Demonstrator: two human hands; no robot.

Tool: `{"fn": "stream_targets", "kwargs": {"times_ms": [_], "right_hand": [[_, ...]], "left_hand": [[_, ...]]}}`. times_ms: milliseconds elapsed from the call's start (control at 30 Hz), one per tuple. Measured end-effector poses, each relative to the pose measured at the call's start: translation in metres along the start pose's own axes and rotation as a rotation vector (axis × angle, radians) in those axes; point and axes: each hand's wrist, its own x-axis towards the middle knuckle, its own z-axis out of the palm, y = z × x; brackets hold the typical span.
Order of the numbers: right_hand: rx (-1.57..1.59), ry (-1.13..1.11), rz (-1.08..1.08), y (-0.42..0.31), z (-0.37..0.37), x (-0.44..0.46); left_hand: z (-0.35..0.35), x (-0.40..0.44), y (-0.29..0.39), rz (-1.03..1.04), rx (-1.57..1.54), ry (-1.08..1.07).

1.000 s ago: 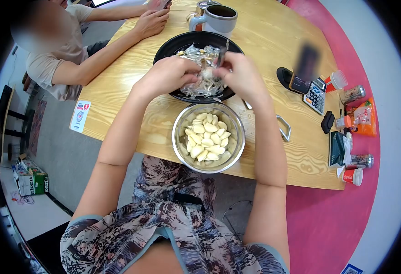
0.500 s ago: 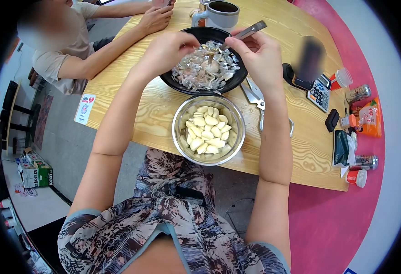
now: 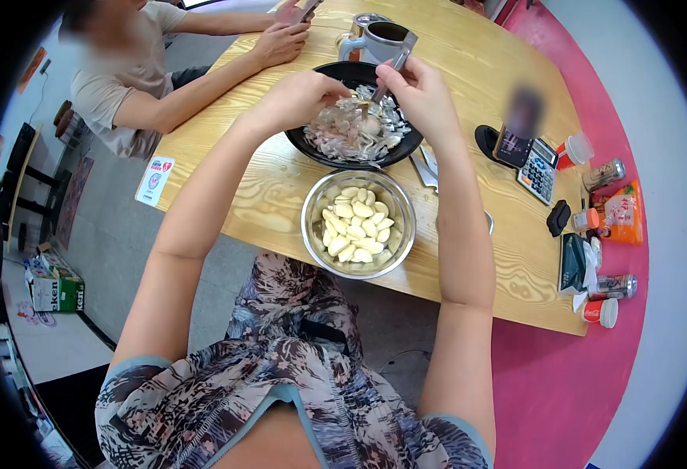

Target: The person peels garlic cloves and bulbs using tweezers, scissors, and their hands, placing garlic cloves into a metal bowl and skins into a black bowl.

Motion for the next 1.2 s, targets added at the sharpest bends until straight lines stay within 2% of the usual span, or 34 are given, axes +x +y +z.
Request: {"fn": "stream_targets", "kwargs": {"times_ms": [33,167,233,267,300,333,367,500,567,633,700,733,767,800,833,933,1067,1200], "right_hand": [[-0.006,-0.008,0.003,-0.001,-0.004,0.0],[-0.005,0.02,0.115,-0.002,-0.006,-0.002],[0.164,0.072,0.149,-0.004,-0.007,-0.006],[0.159,0.072,0.153,-0.003,-0.008,-0.008],[0.002,0.124,0.118,-0.002,-0.009,-0.008],[-0.157,0.168,0.091,-0.001,-0.01,-0.01],[-0.162,0.169,0.089,-0.001,-0.012,-0.01],[-0.218,0.148,0.07,0.002,-0.013,-0.003],[-0.225,0.139,0.048,0.0,-0.01,-0.001],[-0.381,0.057,0.016,0.001,-0.004,0.003],[-0.409,0.007,0.021,0.038,-0.006,0.016],[-0.603,-0.076,-0.008,0.037,0.0,0.013],[-0.793,-0.158,-0.044,0.027,0.013,0.008],[-0.808,-0.254,0.074,0.015,0.017,0.0],[-0.809,-0.257,0.07,0.015,0.022,-0.003],[-0.957,-0.252,0.037,0.021,0.031,-0.005],[-0.933,-0.122,0.059,0.021,0.026,-0.001],[-0.603,-0.1,0.002,0.012,0.016,0.005]], "left_hand": [[-0.001,-0.002,0.002,-0.006,-0.017,0.06],[0.001,-0.006,0.006,-0.02,-0.026,0.087],[0.002,-0.008,0.008,-0.019,-0.033,0.089],[0.005,-0.008,0.009,-0.025,-0.045,0.083],[0.005,-0.008,0.009,-0.018,-0.042,0.086],[0.006,-0.009,0.011,-0.06,-0.051,0.026],[0.006,-0.009,0.012,-0.098,-0.059,-0.032],[0.025,-0.01,-0.001,-0.007,-0.055,-0.047],[0.016,-0.01,0.006,-0.017,-0.061,-0.334],[0.012,-0.009,0.009,-0.041,-0.069,-0.346],[0.014,-0.002,0.001,-0.017,0.034,-0.144],[0.016,0.001,-0.005,0.015,-0.005,-0.038],[0.014,0.0,-0.008,0.011,-0.001,-0.036],[0.014,0.0,-0.007,0.016,-0.009,0.039],[0.01,0.0,-0.006,0.023,-0.008,0.121],[0.0,-0.002,-0.003,-0.02,-0.007,0.122],[0.002,-0.005,-0.008,-0.01,-0.046,0.191],[0.014,0.003,-0.013,0.047,-0.146,0.22]]}}
